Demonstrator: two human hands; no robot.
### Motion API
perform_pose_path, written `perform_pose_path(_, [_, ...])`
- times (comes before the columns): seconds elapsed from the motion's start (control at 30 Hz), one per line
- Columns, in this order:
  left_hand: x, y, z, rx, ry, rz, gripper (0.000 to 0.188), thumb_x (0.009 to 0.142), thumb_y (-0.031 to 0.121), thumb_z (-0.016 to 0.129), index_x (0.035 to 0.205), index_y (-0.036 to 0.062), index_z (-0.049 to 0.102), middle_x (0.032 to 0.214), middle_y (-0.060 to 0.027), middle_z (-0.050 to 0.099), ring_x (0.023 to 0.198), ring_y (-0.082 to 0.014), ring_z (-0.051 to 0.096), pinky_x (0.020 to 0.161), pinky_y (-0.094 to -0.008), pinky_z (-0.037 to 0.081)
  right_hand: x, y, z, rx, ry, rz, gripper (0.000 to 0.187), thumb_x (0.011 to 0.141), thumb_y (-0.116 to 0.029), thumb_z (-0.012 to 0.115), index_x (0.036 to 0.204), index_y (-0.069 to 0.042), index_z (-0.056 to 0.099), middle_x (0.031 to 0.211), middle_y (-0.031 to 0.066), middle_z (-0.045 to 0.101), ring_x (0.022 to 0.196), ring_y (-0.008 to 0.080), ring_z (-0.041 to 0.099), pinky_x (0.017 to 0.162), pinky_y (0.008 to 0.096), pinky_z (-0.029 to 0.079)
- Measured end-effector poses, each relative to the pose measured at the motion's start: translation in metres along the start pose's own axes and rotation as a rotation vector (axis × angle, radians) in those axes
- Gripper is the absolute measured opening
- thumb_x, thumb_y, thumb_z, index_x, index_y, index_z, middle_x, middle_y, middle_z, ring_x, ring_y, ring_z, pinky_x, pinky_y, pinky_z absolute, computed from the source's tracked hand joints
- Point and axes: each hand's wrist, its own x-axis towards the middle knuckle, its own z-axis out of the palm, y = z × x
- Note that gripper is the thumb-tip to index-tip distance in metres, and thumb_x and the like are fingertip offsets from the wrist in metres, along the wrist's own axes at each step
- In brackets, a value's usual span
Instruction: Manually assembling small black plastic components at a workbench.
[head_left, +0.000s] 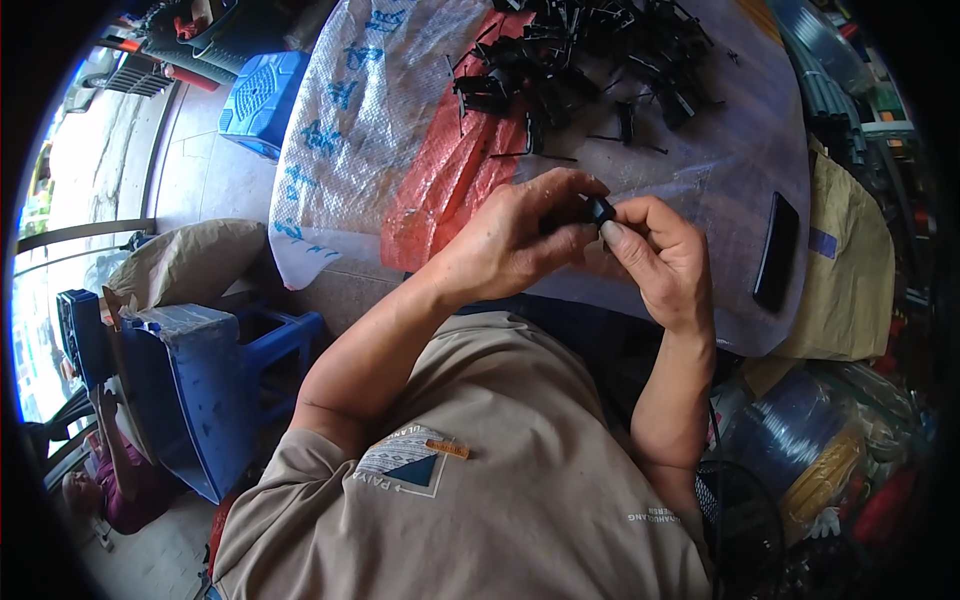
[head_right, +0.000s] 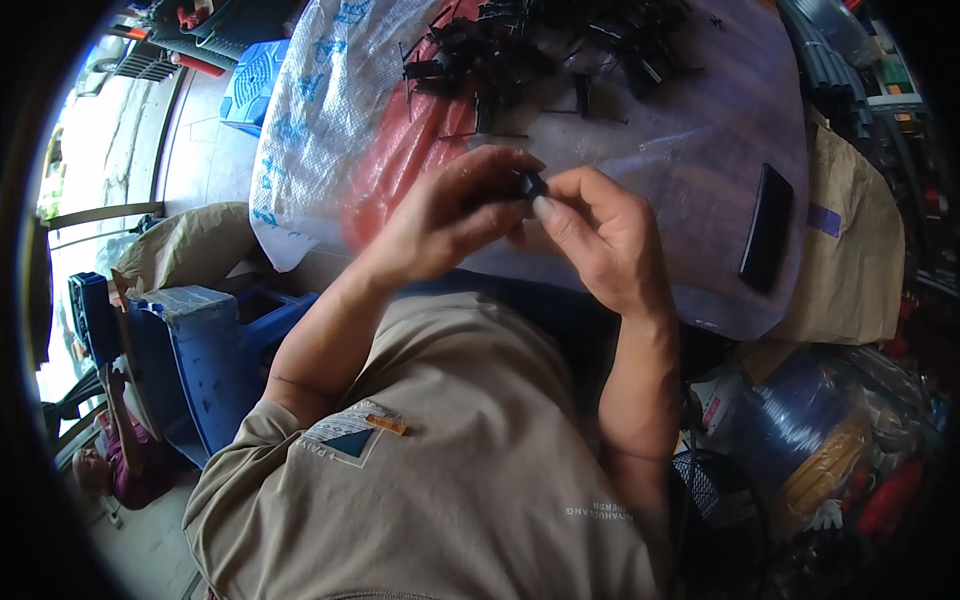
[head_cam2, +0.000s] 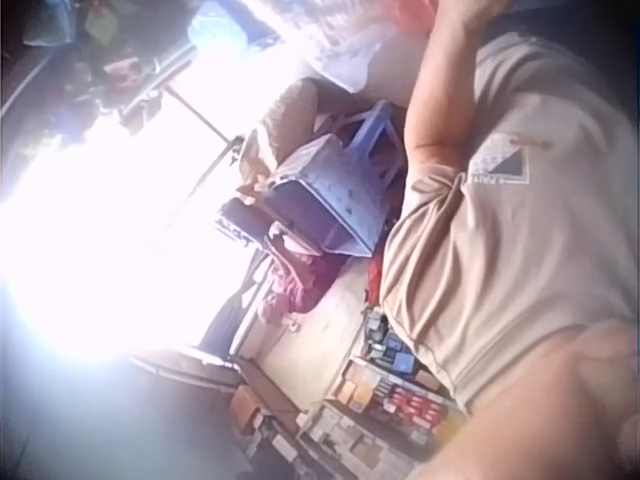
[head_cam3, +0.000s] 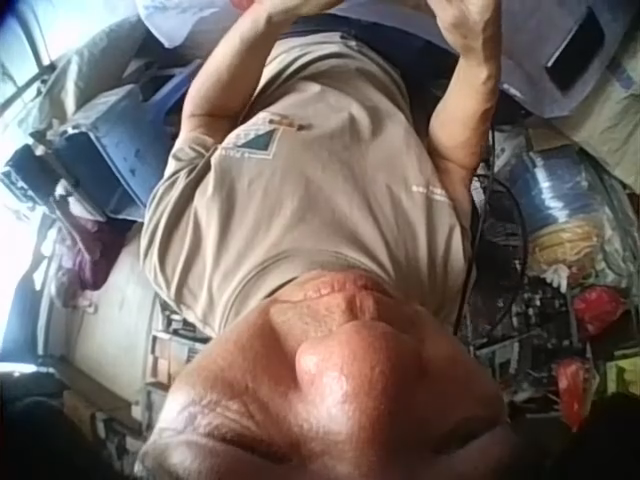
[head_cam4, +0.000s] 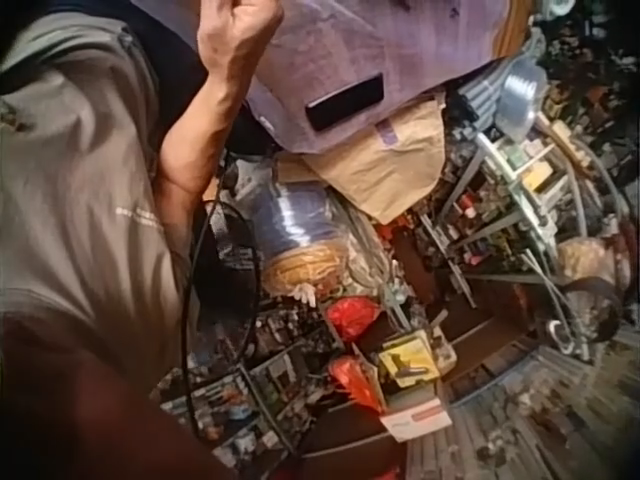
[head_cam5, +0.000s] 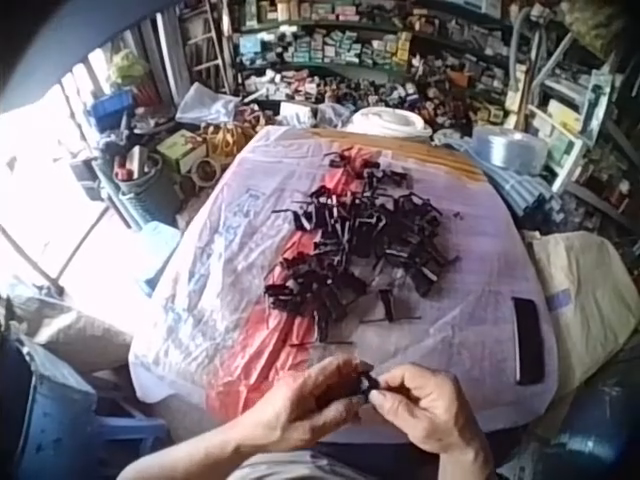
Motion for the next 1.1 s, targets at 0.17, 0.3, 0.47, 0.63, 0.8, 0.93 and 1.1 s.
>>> perform_pose_path(0.17, [-0.004, 0.004, -0.009, 0.289, -0.054, -0.001, 0.036, 0.088, 0.012, 0.063, 0.119, -0.002, 0.051, 0.098, -0.0102, 0.062, 0.09, -0.0139, 0.061, 0.08, -0.0296, 0.049, 0.004, -0.001, 0.007, 0.002, -0.061, 0.017, 0.009, 0.088, -0.007, 0.06, 0.088, 0.001, 0.059, 0.071, 0.0021, 0.063, 0.066, 0.0057, 0.055, 0.061, 0.0224, 0.046])
perform_pose_path(0.3, [-0.014, 0.004, -0.016, 0.284, 0.058, 0.047, 0.031, 0.084, 0.013, 0.067, 0.108, -0.0032, 0.054, 0.087, -0.0112, 0.064, 0.083, -0.016, 0.063, 0.073, -0.0315, 0.05, 0.018, -0.006, 0.019, -0.073, -0.123, 0.024, 0.007, 0.084, -0.006, 0.062, 0.084, 0.0, 0.06, 0.065, 0.0033, 0.059, 0.063, 0.0058, 0.053, 0.06, 0.0242, 0.045])
perform_pose_path(0.47, [-0.014, -0.005, -0.038, -0.536, 0.273, -0.129, 0.023, 0.079, 0.0, 0.055, 0.101, 0.0034, 0.051, 0.083, -0.0074, 0.06, 0.067, -0.0148, 0.061, 0.053, -0.0247, 0.044, 0.051, -0.004, 0.016, -0.408, -0.026, -0.165, 0.016, 0.082, -0.005, 0.065, 0.097, -0.001, 0.064, 0.085, 0.0106, 0.063, 0.075, 0.0182, 0.063, 0.065, 0.0305, 0.049])
perform_pose_path(0.63, [-0.001, 0.008, -0.045, -0.42, 0.339, -0.146, 0.015, 0.087, 0.016, 0.066, 0.085, 0.006, 0.055, 0.071, -0.0043, 0.058, 0.06, -0.0124, 0.057, 0.05, -0.0247, 0.042, 0.059, 0.04, 0.022, -0.791, 0.143, -0.473, 0.007, 0.082, 0.0, 0.062, 0.089, -0.001, 0.059, 0.087, 0.0151, 0.058, 0.079, 0.0355, 0.06, 0.067, 0.0398, 0.049])
perform_pose_path(0.8, [0.021, 0.012, -0.038, 0.514, 0.451, 0.128, 0.021, 0.086, 0.017, 0.061, 0.086, -0.0039, 0.063, 0.065, -0.0133, 0.059, 0.06, -0.014, 0.06, 0.057, -0.0328, 0.047, 0.039, 0.016, 0.031, -0.886, 0.121, -0.565, 0.014, 0.081, 0.007, 0.056, 0.092, -0.002, 0.056, 0.087, 0.015, 0.056, 0.079, 0.0369, 0.06, 0.066, 0.0408, 0.049])
perform_pose_path(0.93, [0.024, 0.027, -0.036, 0.513, 0.213, -0.266, 0.024, 0.087, 0.018, 0.061, 0.096, -0.0038, 0.066, 0.065, -0.0104, 0.058, 0.057, -0.0121, 0.056, 0.056, -0.03, 0.046, 0.034, 0.006, 0.028, -0.706, 0.153, -0.725, 0.018, 0.083, 0.006, 0.056, 0.1, -0.001, 0.055, 0.089, 0.0166, 0.057, 0.077, 0.0365, 0.061, 0.072, 0.04, 0.052])
perform_pose_path(1.1, [0.016, 0.02, -0.023, 0.178, 0.096, -0.191, 0.033, 0.089, 0.014, 0.06, 0.116, -0.0053, 0.06, 0.082, -0.0049, 0.064, 0.067, -0.0077, 0.056, 0.06, -0.0254, 0.047, 0.021, 0.01, 0.021, -0.113, 0.216, -0.203, 0.011, 0.09, -0.005, 0.063, 0.097, 0.0, 0.058, 0.079, 0.0095, 0.064, 0.07, 0.0167, 0.062, 0.065, 0.0298, 0.05])
